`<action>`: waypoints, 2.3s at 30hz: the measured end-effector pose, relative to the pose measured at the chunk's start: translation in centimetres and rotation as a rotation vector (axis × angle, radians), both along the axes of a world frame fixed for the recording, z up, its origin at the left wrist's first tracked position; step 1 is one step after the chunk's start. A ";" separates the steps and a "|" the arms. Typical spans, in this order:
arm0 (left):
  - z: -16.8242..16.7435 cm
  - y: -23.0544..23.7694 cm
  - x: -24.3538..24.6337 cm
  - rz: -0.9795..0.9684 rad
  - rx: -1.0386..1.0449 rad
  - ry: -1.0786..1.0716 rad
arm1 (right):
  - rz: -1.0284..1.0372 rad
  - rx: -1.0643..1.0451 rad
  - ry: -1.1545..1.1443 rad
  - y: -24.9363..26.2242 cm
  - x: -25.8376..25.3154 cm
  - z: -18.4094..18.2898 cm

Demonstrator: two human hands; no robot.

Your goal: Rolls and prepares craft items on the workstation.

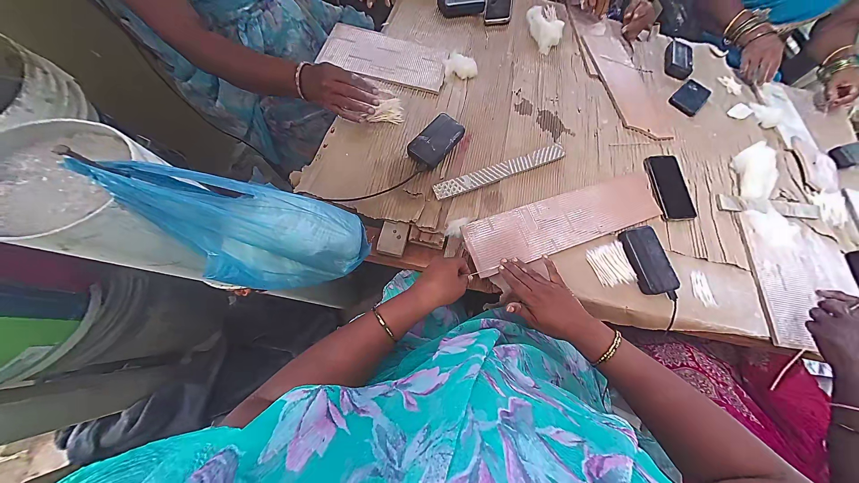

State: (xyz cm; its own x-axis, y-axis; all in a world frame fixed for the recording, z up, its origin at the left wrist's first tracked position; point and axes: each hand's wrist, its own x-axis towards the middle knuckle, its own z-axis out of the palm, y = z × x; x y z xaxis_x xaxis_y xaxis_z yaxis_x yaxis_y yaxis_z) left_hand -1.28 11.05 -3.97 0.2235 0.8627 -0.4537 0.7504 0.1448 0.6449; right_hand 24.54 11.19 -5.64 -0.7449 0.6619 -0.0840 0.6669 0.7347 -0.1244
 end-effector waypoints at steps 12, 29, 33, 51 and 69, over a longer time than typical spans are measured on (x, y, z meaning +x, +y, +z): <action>-0.4 2.3 -1.2 0.147 0.203 0.042 | -0.118 0.104 0.070 7.7 -7.0 -1.8; 0.2 1.9 -1.0 0.102 0.090 0.022 | -0.212 0.167 0.047 4.6 -2.8 0.2; 0.1 2.2 -0.6 0.126 0.194 0.079 | -0.116 0.151 0.082 7.4 -5.8 -1.4; 0.7 1.4 -1.1 0.054 0.085 0.040 | -0.159 0.175 0.121 3.1 -2.3 -0.4; 0.0 0.2 0.0 -0.073 0.134 0.169 | -0.054 -0.188 -0.052 -0.5 -2.0 1.3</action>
